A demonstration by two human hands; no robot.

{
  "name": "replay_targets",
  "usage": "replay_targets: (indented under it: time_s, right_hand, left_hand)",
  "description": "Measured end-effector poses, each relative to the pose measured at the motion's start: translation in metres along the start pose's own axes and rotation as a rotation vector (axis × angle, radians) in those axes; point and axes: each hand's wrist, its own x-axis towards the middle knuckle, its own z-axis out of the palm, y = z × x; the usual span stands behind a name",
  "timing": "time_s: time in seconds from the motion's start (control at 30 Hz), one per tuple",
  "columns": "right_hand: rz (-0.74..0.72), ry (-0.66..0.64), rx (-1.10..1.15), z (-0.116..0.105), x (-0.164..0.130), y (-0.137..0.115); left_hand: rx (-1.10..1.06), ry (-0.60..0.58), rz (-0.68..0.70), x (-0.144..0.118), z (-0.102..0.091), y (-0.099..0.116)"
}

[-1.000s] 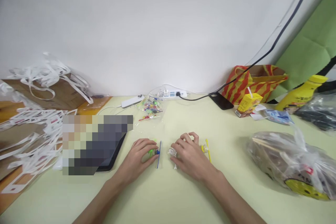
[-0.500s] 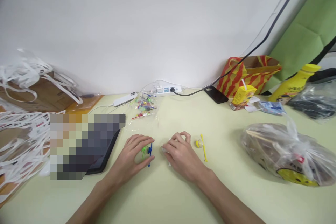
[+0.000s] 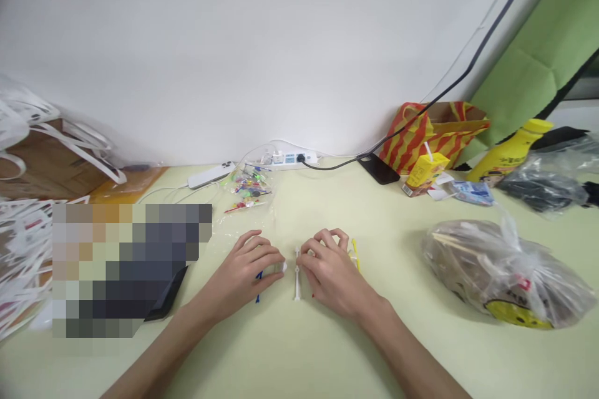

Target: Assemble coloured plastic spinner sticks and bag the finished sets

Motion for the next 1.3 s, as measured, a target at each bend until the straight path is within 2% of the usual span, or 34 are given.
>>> replay_targets:
  time_s: [0.27,0.6,0.87,1.1,1.2,1.3]
  right_hand:
    - [0.006,-0.039,-0.030,0.004,-0.003,-0.003]
    - [0.045,-0.032,-0.196,0.021,-0.006,-0.027]
    - [0.106,0.007,-0.155,0.028,-0.006,-0.031]
    - [0.133,0.038,-0.229,0.036,-0.007,-0.039]
    - [0.163,0.044,-0.175,0.040,-0.009,-0.040]
    - [0.231,0.060,-0.005,0.034,-0.007,-0.041]
  left_hand:
    - [-0.107,0.130,-0.055,-0.010,0.002,0.009]
    - [-0.112,0.149,-0.064,-0.010,-0.001,0.007]
    - [-0.139,0.186,-0.081,-0.010,-0.001,0.006]
    - [-0.126,0.196,-0.078,-0.010,-0.001,0.005]
    - [-0.121,0.211,-0.072,-0.009,-0.002,0.004]
    - [-0.118,0.249,-0.064,-0.008,-0.002,0.003]
